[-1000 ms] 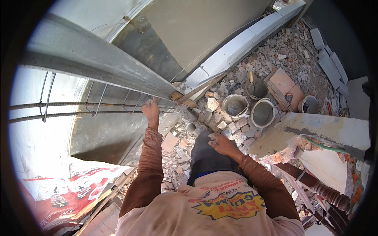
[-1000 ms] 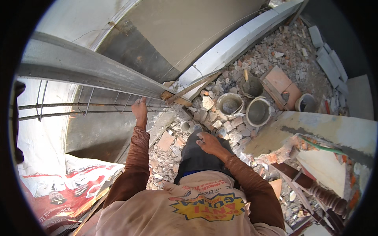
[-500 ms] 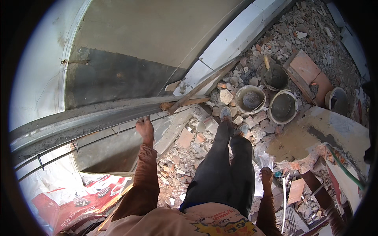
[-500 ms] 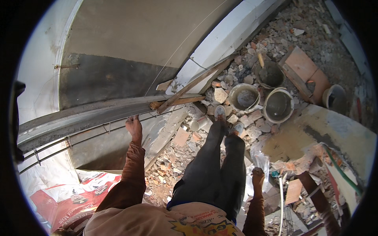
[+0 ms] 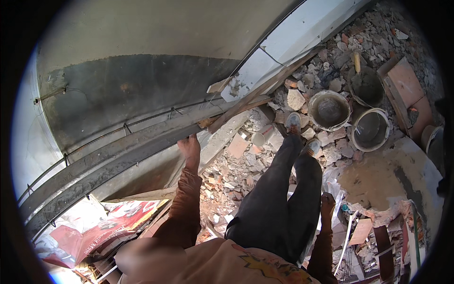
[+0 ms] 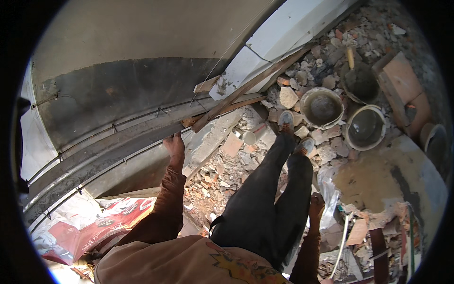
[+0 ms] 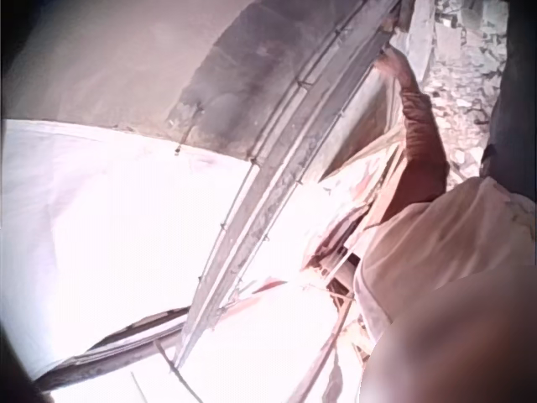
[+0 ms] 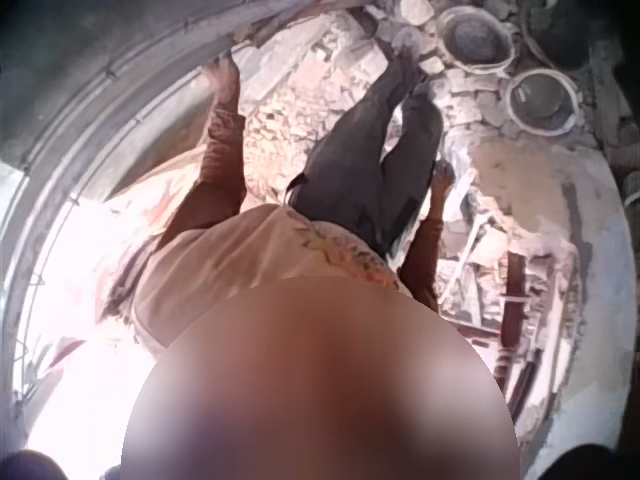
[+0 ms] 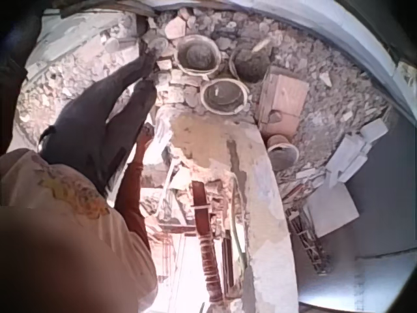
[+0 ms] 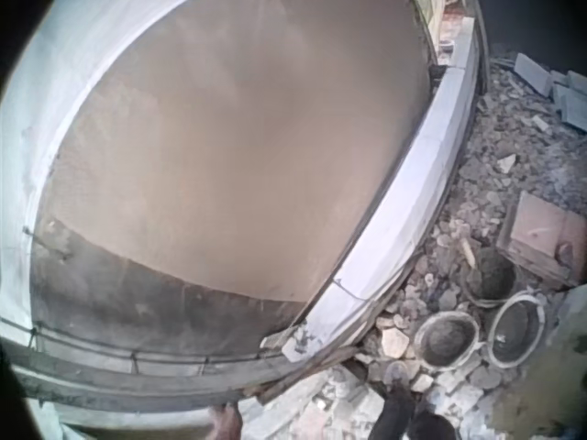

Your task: The person applies cement to a wall using a trowel and bucket, then uses a hammer to break a white block and places the pieces into the bucket. The person continues to apply cement to the wall in a construction setting.

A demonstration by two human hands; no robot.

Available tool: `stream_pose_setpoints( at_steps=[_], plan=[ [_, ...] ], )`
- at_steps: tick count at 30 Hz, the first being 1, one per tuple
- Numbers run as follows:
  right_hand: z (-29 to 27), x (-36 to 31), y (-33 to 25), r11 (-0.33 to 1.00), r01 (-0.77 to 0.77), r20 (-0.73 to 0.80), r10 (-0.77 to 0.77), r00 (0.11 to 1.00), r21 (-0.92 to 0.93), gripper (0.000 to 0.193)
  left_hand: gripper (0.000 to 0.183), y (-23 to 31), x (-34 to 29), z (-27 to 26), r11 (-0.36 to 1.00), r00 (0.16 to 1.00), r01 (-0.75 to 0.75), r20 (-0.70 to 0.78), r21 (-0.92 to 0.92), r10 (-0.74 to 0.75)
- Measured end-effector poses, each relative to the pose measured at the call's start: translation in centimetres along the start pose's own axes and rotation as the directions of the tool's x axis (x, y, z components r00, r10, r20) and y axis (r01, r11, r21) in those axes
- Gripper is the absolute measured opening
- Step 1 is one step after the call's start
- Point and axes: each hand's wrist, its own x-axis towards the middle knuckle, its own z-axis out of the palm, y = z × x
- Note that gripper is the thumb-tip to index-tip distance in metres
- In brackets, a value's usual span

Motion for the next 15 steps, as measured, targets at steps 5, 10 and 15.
stream_pose_setpoints(
  at_steps=[5, 10, 15],
  plan=[
    [5.4, 2.9, -11.5, 0.986, 0.11, 0.006, -0.11, 0.994, -0.126, 0.025, 0.028, -1.7, 0.0, 1.1, 0.994, 0.998, 0.063, -0.009, -0.091, -0.064],
    [17.0, 2.4, -27.1, 0.826, 0.542, 0.308, -0.561, 0.768, 0.152, 0.027, 0.033, -1.0, -0.4, 1.3, 0.995, 0.997, 0.077, -0.008, -0.066, -0.078],
    [22.8, 1.6, -35.5, 0.737, 0.63, 0.322, -0.675, 0.664, 0.244, 0.034, 0.034, -1.7, -0.5, 1.4, 0.989, 0.991, 0.126, 0.038, 0.081, -0.129]
  ],
)
